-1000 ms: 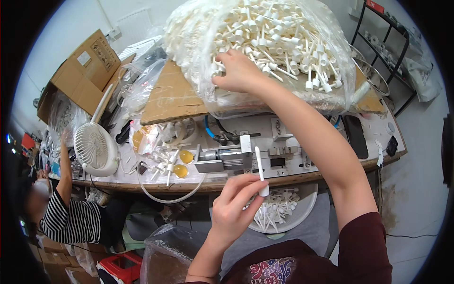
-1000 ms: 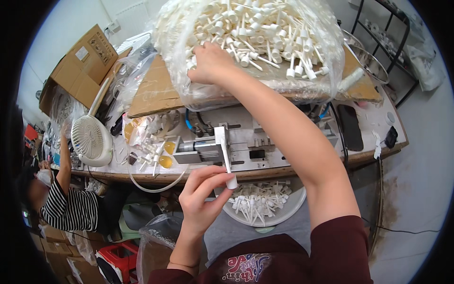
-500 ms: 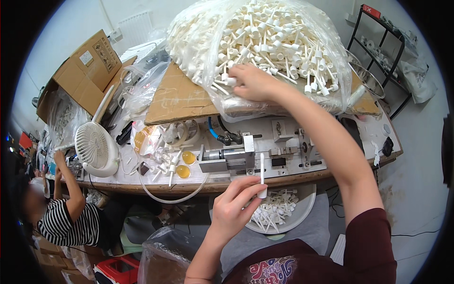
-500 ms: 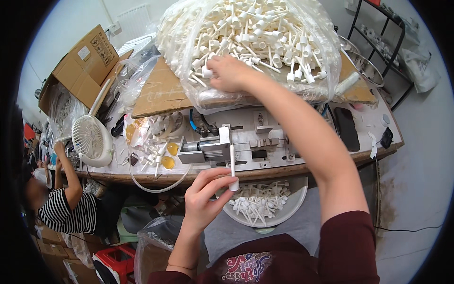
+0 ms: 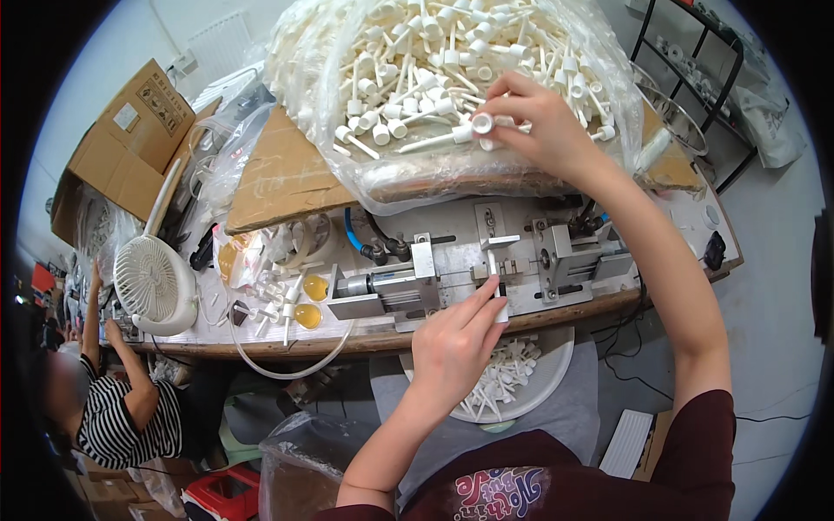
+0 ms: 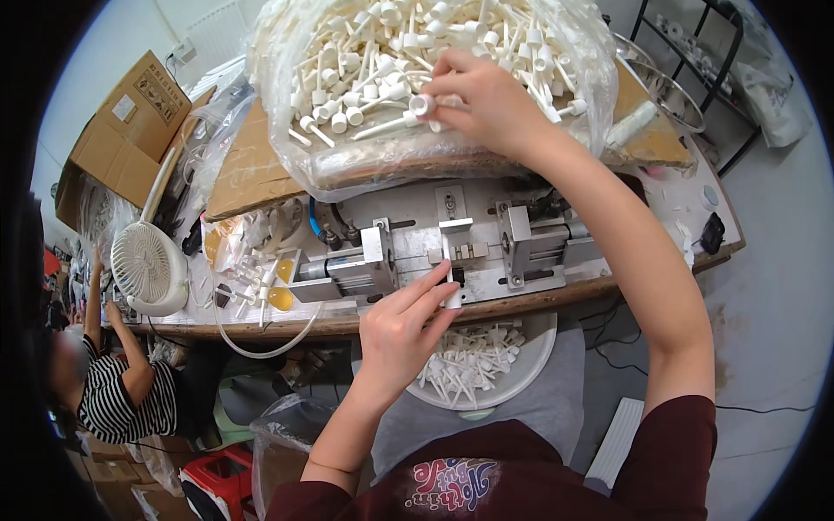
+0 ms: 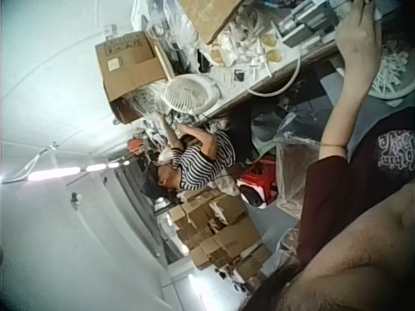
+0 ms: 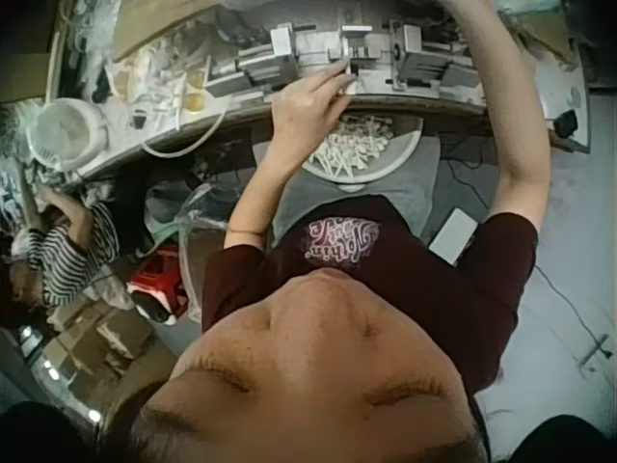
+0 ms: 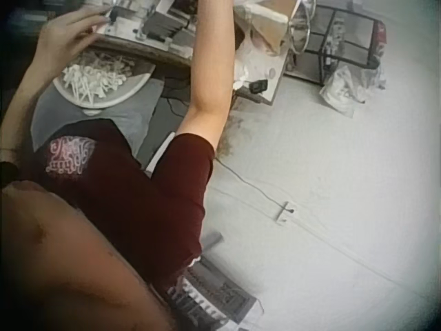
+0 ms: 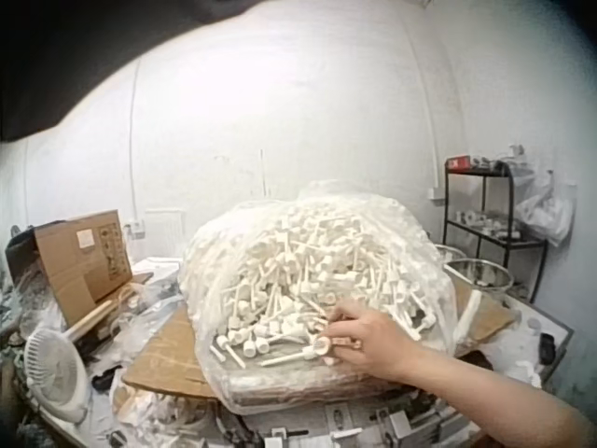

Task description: Assembling small plastic sprayer heads using a pneumatic assembly machine.

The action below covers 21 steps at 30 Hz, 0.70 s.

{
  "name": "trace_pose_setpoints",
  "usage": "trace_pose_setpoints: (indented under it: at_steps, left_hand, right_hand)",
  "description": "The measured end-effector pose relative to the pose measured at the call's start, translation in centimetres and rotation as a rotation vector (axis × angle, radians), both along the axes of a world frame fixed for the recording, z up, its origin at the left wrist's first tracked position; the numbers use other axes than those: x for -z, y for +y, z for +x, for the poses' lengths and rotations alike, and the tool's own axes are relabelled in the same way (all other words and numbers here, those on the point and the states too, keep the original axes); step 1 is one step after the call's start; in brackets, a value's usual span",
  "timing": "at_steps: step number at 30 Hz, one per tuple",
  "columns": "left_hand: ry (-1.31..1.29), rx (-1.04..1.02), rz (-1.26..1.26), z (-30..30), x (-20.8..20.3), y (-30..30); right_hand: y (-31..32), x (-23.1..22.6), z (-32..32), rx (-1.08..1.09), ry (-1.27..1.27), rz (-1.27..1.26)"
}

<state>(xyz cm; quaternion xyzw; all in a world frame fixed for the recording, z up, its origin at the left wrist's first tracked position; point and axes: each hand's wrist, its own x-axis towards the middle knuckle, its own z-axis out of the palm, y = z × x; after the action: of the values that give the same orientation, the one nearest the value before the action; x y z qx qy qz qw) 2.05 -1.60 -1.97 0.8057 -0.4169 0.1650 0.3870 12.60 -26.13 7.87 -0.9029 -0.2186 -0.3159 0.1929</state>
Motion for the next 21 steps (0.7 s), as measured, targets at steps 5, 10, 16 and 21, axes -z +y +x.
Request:
trace_pose_setpoints:
  at_steps: [5, 10, 16, 21]
  left_hand:
    - [-0.096, -0.055, 0.188, -0.1, 0.0, -0.7]
    - [-0.043, -0.037, 0.244, 0.5, -1.1, -0.7]
    - [-0.038, -0.038, 0.248, 0.5, -1.0, -0.9]
    - [0.049, 0.019, 0.184, 0.8, -1.1, -0.5]
  right_hand:
    - [-0.7, 0.8, -0.3, -0.037, 0.043, 0.307]
    - [0.1, 0.2, -2.1, -0.122, -0.042, 0.578]
    - [-1.3, 1.3, -2.6, -0.079, 0.042, 0.633]
    - [-1.6, 1.4, -3.5, -0.041, -0.223, 0.528]
